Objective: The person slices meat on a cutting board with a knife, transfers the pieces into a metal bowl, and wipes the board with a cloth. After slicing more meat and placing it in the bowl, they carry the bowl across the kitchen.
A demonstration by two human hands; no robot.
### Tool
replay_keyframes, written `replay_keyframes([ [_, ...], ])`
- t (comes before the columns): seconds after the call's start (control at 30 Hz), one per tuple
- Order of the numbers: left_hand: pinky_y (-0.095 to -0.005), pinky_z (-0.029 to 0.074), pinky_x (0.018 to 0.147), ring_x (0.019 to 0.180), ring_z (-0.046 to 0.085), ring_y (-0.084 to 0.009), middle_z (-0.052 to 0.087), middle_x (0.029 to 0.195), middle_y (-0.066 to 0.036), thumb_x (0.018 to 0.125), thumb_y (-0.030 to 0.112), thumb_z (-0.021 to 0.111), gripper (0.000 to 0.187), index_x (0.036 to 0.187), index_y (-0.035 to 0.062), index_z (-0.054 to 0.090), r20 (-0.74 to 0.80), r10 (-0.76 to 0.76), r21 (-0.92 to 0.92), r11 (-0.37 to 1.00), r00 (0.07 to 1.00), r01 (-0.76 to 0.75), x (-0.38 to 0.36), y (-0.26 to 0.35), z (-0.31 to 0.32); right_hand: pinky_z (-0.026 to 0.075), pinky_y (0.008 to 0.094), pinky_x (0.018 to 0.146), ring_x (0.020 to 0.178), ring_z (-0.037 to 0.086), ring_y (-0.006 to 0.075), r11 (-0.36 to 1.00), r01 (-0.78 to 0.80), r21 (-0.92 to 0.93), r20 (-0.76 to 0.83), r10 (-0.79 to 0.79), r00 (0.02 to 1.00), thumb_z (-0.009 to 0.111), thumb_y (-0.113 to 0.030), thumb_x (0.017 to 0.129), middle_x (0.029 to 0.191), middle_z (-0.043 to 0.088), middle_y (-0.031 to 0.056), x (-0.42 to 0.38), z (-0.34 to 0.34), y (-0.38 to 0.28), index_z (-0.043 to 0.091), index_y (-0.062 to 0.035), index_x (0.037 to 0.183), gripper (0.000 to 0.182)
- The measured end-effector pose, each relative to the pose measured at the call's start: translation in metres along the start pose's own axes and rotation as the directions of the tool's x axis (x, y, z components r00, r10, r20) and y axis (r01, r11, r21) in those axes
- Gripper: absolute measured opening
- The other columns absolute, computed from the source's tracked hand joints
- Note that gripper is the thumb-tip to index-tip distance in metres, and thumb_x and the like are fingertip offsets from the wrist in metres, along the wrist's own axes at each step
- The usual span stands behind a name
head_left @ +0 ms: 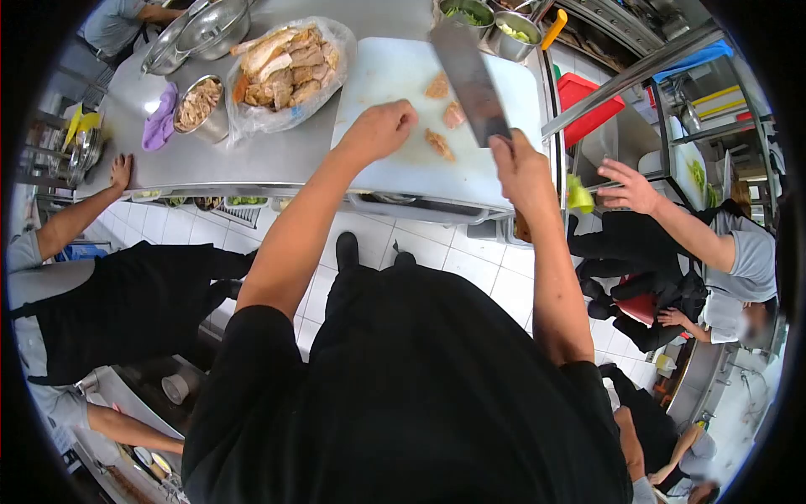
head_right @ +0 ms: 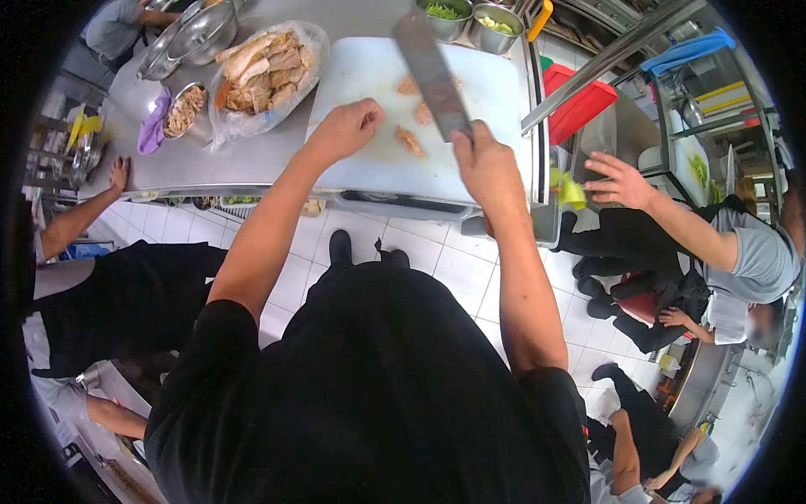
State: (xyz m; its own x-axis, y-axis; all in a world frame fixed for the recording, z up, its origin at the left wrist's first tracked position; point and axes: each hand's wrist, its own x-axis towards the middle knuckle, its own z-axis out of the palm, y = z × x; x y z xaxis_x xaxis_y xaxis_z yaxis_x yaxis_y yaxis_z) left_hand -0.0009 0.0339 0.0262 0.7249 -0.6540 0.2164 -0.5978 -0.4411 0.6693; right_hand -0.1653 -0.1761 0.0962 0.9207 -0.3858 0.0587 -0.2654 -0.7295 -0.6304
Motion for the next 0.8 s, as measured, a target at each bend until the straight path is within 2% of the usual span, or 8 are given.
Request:
replay_keyframes([
  [0.13, -0.0447, 0.055, 0.083, 0.090, 0.070, -0.0315, 0.072, 0.099, -0.015, 0.095, 0.023, 0.056, 0.023, 0.104, 0.0055, 0.069, -0.071, 0.020, 0.155, 0.988, 0.997, -0.009, 0.070, -0.009, 0.022, 0.044, 0.0306, 0.045, 0.045, 0.053, 0.0134, 0.959, -0.208, 0.195, -0.070, 0.225, 0.972, 0.058, -0.032, 0.100, 0.061, 0.056, 0.0068, -0.021, -0.040, -0.018, 0.061, 0.0037, 0.109, 0.037],
  [0.27, -0.0450, 0.052, 0.094, 0.101, 0.068, -0.0341, 0.071, 0.111, -0.018, 0.097, 0.028, 0.050, 0.031, 0.113, 0.0073, 0.067, -0.066, -0.121, 0.444, 0.886, 0.990, 0.138, 0.103, 0.010, 0.049, 0.043, 0.0312, 0.045, 0.045, 0.052, 0.0135, 0.981, -0.162, 0.104, -0.124, 0.174, 0.977, 0.059, -0.029, 0.100, 0.062, 0.057, 0.0076, -0.049, -0.043, 0.014, 0.060, 0.0040, 0.106, 0.034],
  [0.37, -0.0442, 0.052, 0.098, 0.103, 0.068, -0.0359, 0.069, 0.118, -0.018, 0.097, 0.032, 0.050, 0.035, 0.120, 0.0106, 0.064, 0.098, -0.323, 0.368, 0.891, 0.941, 0.267, 0.130, 0.016, 0.049, 0.045, 0.0369, 0.055, 0.058, 0.057, 0.0249, 0.979, -0.192, 0.062, -0.043, 0.195, 0.980, 0.061, -0.027, 0.099, 0.071, 0.061, 0.0146, -0.078, -0.048, 0.016, 0.060, 0.0041, 0.103, 0.031],
  [0.43, -0.0448, 0.052, 0.095, 0.103, 0.068, -0.0368, 0.070, 0.116, -0.018, 0.095, 0.035, 0.053, 0.037, 0.117, 0.0091, 0.067, 0.083, -0.240, 0.344, 0.918, 0.967, 0.198, 0.153, -0.033, 0.069, 0.052, 0.0468, 0.075, 0.086, 0.067, 0.0479, 0.966, -0.256, 0.045, 0.092, 0.251, 0.964, 0.062, -0.026, 0.097, 0.088, 0.069, 0.0285, -0.094, -0.052, 0.010, 0.060, 0.0043, 0.102, 0.031],
  [0.57, -0.0418, 0.054, 0.090, 0.103, 0.070, -0.0303, 0.074, 0.105, -0.016, 0.092, 0.036, 0.061, 0.036, 0.104, 0.0035, 0.073, 0.060, -0.248, 0.223, 0.948, 0.967, 0.229, 0.135, -0.022, 0.004, 0.051, 0.0518, 0.078, 0.087, 0.067, 0.0471, 1.000, 0.015, 0.001, 0.257, -0.015, 0.966, 0.062, -0.029, 0.097, 0.092, 0.070, 0.0274, -0.100, -0.016, 0.024, 0.061, 0.0018, 0.103, 0.032],
  [0.6, -0.0410, 0.054, 0.084, 0.096, 0.070, -0.0278, 0.074, 0.097, -0.015, 0.091, 0.039, 0.063, 0.038, 0.098, 0.0029, 0.074, 0.022, -0.288, 0.063, 0.956, 0.957, 0.287, 0.125, -0.025, -0.011, 0.051, 0.0539, 0.080, 0.088, 0.066, 0.0483, 0.999, 0.044, 0.012, 0.297, -0.045, 0.954, 0.060, -0.034, 0.098, 0.091, 0.069, 0.0292, -0.093, -0.008, 0.015, 0.060, 0.0015, 0.104, 0.036],
  [0.63, -0.0403, 0.054, 0.079, 0.088, 0.071, -0.0254, 0.074, 0.088, -0.013, 0.090, 0.042, 0.065, 0.041, 0.093, 0.0023, 0.074, -0.011, -0.334, -0.102, 0.938, 0.942, 0.331, 0.113, -0.029, -0.025, 0.051, 0.0543, 0.080, 0.088, 0.066, 0.0488, 1.000, 0.000, 0.009, 0.327, -0.003, 0.945, 0.059, -0.035, 0.098, 0.090, 0.069, 0.0300, -0.083, -0.001, 0.009, 0.060, 0.0017, 0.105, 0.037],
  [0.8, -0.0311, 0.052, 0.074, 0.084, 0.066, -0.0137, 0.073, 0.096, -0.005, 0.088, 0.040, 0.071, 0.043, 0.113, 0.0054, 0.074, 0.157, -0.467, -0.268, 0.828, 0.870, 0.493, 0.033, -0.008, -0.052, 0.050, 0.0557, 0.081, 0.088, 0.065, 0.0512, 0.990, -0.112, -0.081, 0.354, 0.133, 0.926, 0.058, -0.037, 0.099, 0.089, 0.068, 0.0328, -0.027, 0.009, 0.006, 0.059, 0.0033, 0.107, 0.042],
])
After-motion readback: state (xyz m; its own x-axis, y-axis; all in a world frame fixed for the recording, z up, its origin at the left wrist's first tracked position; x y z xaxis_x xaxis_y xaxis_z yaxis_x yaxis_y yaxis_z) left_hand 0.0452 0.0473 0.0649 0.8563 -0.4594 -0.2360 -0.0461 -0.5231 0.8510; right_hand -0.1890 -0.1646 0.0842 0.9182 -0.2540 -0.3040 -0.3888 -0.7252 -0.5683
